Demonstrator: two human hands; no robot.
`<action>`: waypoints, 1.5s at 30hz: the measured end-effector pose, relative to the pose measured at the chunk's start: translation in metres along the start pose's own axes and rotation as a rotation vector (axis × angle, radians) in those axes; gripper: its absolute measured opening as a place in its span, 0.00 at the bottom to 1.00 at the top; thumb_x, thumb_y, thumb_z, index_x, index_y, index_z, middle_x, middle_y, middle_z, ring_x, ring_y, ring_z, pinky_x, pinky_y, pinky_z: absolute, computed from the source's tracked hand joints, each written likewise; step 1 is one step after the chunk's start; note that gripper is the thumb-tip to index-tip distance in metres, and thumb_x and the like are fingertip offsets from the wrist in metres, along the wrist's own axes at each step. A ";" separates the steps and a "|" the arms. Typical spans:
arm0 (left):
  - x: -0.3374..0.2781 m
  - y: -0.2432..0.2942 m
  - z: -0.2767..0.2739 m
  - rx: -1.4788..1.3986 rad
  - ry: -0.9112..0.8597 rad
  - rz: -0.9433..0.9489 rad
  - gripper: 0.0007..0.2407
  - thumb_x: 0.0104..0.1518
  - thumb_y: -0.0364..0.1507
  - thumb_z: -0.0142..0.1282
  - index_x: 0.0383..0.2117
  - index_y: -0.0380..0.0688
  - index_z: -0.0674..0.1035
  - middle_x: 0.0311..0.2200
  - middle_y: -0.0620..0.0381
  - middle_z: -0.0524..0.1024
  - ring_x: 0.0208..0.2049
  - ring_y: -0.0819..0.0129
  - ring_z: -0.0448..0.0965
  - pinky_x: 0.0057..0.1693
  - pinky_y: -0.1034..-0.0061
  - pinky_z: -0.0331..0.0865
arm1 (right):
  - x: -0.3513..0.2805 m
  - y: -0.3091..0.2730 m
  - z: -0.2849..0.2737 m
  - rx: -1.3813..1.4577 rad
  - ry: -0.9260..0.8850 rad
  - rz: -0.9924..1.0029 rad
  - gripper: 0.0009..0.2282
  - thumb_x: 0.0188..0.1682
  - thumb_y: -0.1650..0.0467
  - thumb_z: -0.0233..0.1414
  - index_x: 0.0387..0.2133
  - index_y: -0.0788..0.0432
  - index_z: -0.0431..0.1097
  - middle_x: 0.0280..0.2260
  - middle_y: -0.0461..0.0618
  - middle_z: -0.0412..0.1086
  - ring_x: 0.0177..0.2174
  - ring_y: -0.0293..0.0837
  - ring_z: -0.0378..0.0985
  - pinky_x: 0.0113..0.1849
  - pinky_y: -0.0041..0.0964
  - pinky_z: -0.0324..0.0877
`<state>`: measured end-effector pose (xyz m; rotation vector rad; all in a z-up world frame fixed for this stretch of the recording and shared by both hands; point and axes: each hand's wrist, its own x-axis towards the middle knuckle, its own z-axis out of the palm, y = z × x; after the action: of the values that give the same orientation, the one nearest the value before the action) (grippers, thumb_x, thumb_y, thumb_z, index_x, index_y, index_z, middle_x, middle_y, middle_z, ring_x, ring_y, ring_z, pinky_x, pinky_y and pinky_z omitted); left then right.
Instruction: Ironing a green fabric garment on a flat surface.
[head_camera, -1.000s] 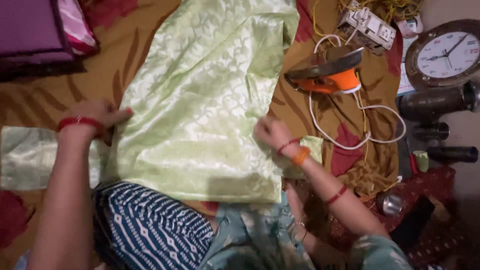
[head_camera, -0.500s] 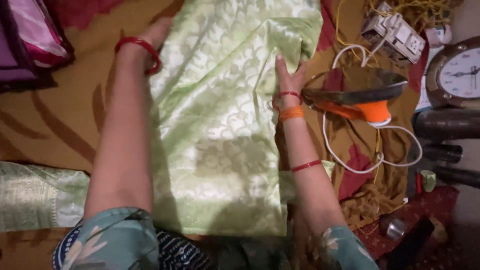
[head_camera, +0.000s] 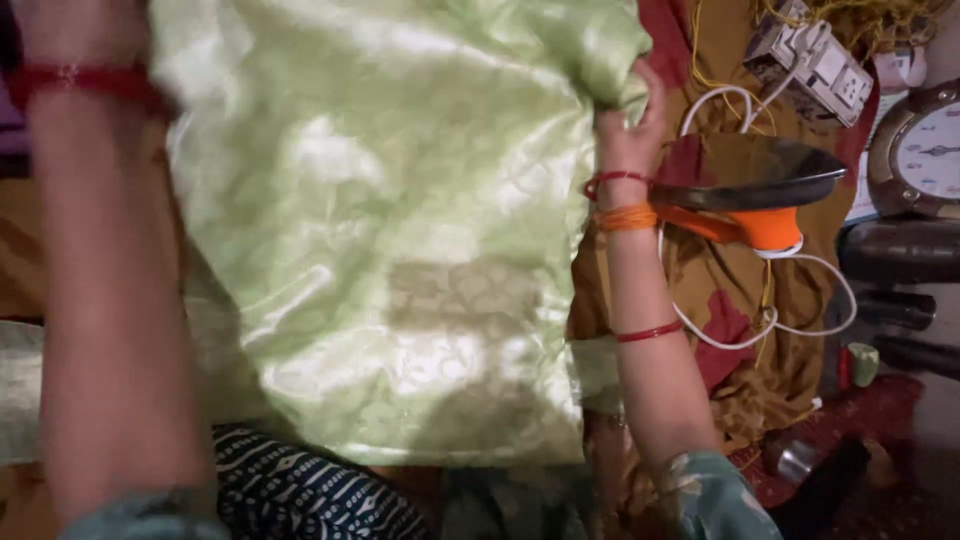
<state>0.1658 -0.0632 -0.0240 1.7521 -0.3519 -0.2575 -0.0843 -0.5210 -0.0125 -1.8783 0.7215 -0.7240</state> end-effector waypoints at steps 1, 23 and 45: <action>-0.014 -0.029 -0.015 0.000 0.078 0.119 0.28 0.55 0.30 0.60 0.64 0.35 0.68 0.63 0.42 0.72 0.63 0.49 0.75 0.68 0.60 0.70 | 0.000 0.007 0.002 -0.100 -0.038 -0.076 0.23 0.46 0.78 0.60 0.57 0.58 0.67 0.49 0.50 0.74 0.45 0.43 0.79 0.47 0.38 0.77; -0.012 -0.062 0.008 0.409 0.033 -0.473 0.36 0.66 0.59 0.51 0.52 0.27 0.79 0.53 0.27 0.76 0.58 0.40 0.75 0.64 0.56 0.67 | 0.040 0.045 0.030 -0.325 -0.273 0.022 0.27 0.44 0.63 0.67 0.51 0.69 0.69 0.35 0.53 0.74 0.34 0.47 0.75 0.36 0.43 0.72; -0.131 -0.042 0.035 0.411 0.300 -0.479 0.19 0.52 0.37 0.67 0.43 0.41 0.74 0.39 0.41 0.81 0.43 0.42 0.81 0.48 0.52 0.72 | -0.046 0.045 -0.026 -1.077 -0.532 0.200 0.22 0.37 0.60 0.63 0.28 0.74 0.76 0.28 0.74 0.75 0.33 0.65 0.81 0.38 0.53 0.74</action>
<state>0.0358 -0.0390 -0.0746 2.2331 0.2586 -0.2697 -0.1414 -0.5178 -0.0519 -2.7129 1.0160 0.4227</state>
